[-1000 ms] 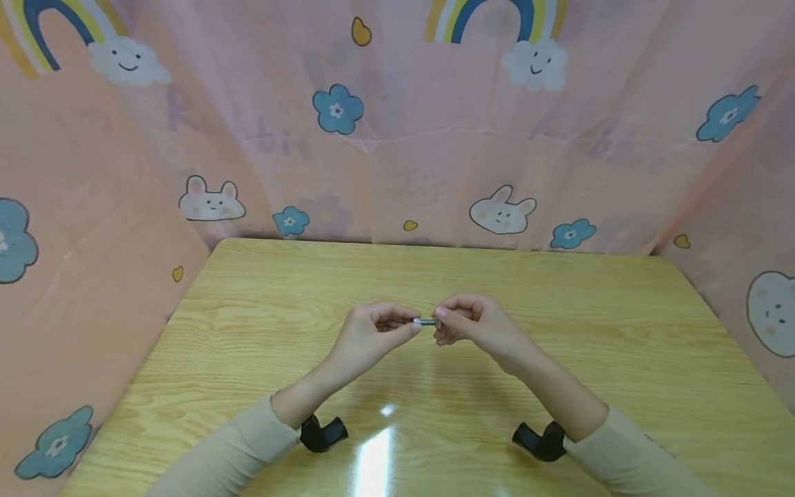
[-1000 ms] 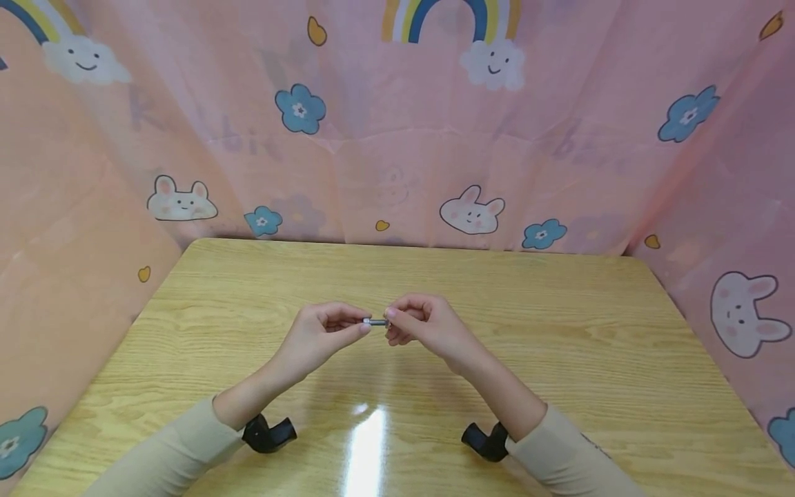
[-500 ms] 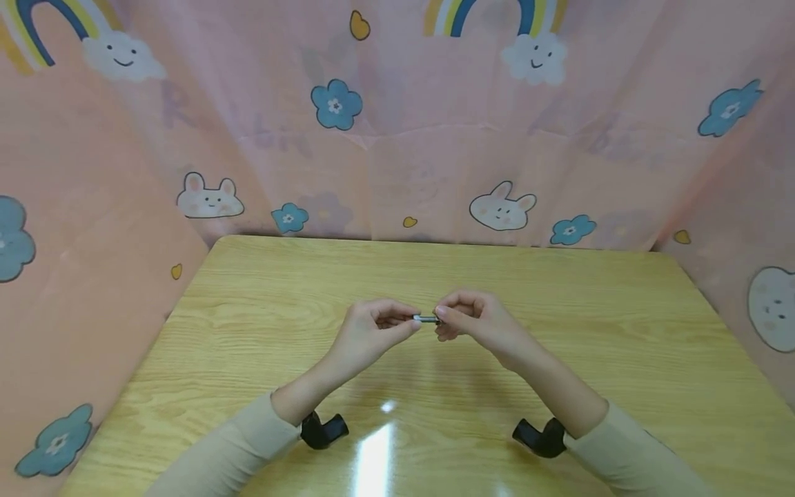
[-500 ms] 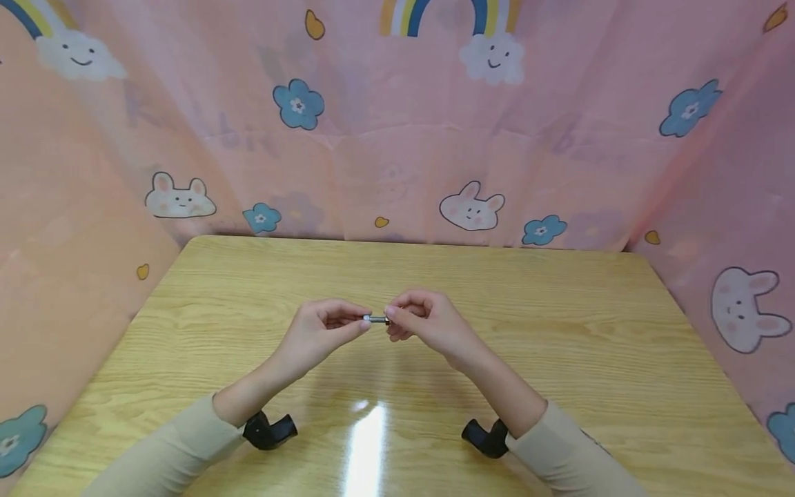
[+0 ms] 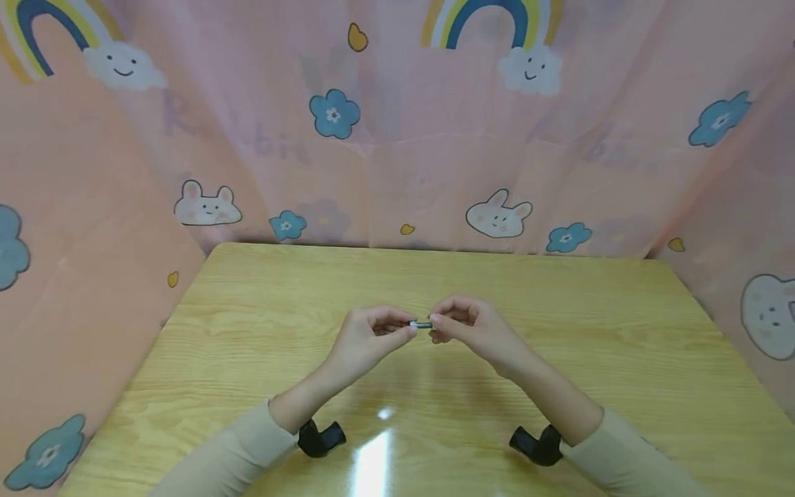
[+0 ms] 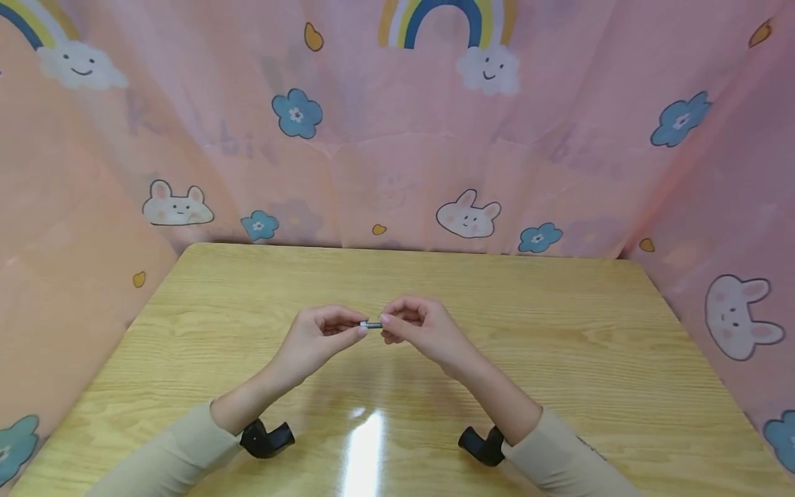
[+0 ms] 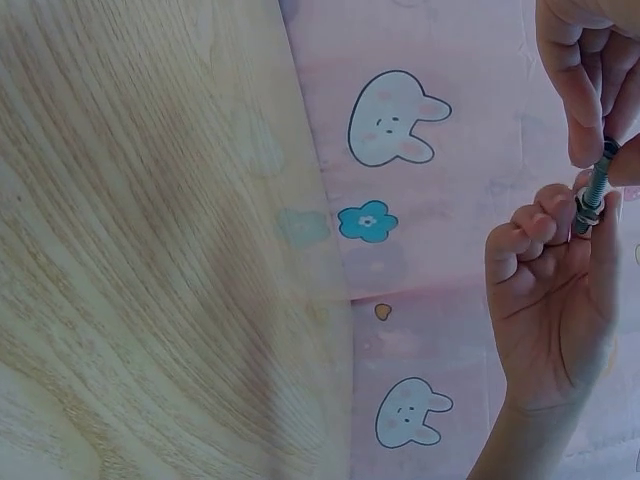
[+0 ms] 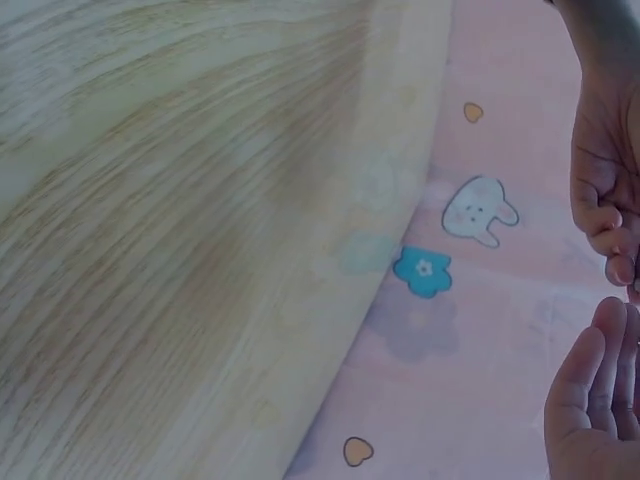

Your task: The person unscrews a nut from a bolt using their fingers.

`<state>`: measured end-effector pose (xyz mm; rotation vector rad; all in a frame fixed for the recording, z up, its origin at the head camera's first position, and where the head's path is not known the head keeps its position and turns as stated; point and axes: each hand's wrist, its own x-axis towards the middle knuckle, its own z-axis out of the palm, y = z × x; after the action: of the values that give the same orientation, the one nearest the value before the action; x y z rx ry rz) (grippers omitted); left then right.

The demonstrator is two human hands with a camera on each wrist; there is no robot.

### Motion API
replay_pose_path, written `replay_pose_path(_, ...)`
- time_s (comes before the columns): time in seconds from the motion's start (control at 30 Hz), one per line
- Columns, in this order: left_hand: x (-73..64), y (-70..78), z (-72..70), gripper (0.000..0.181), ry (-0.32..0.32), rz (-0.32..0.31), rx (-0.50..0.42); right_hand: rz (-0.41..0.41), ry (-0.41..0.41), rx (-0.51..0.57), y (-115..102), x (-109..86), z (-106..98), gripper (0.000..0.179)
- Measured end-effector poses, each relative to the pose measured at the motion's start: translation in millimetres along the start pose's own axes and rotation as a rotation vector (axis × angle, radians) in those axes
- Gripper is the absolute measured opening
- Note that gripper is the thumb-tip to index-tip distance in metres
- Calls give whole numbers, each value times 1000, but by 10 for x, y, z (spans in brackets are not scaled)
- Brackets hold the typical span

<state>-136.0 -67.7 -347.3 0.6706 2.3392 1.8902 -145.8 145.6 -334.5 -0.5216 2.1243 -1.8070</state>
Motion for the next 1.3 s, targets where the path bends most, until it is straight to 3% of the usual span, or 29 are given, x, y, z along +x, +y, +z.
replay_pose_path(0.17,-5,3,-12,18,10,-7,10,-30,-16,-4,-16,-14,-11,29)
replay_pose_path(0.43,-6,9,-14,18,9,-1,22,12,4,-2,-16,12,-9,27)
replay_pose_path(0.97,0,45,-11,17,7,-46,16,10,10,6,-8,-1,-37,26)
replay_pose_path(1.3,-4,15,-21,18,5,25,13,14,-2,13,-17,17,-32,24)
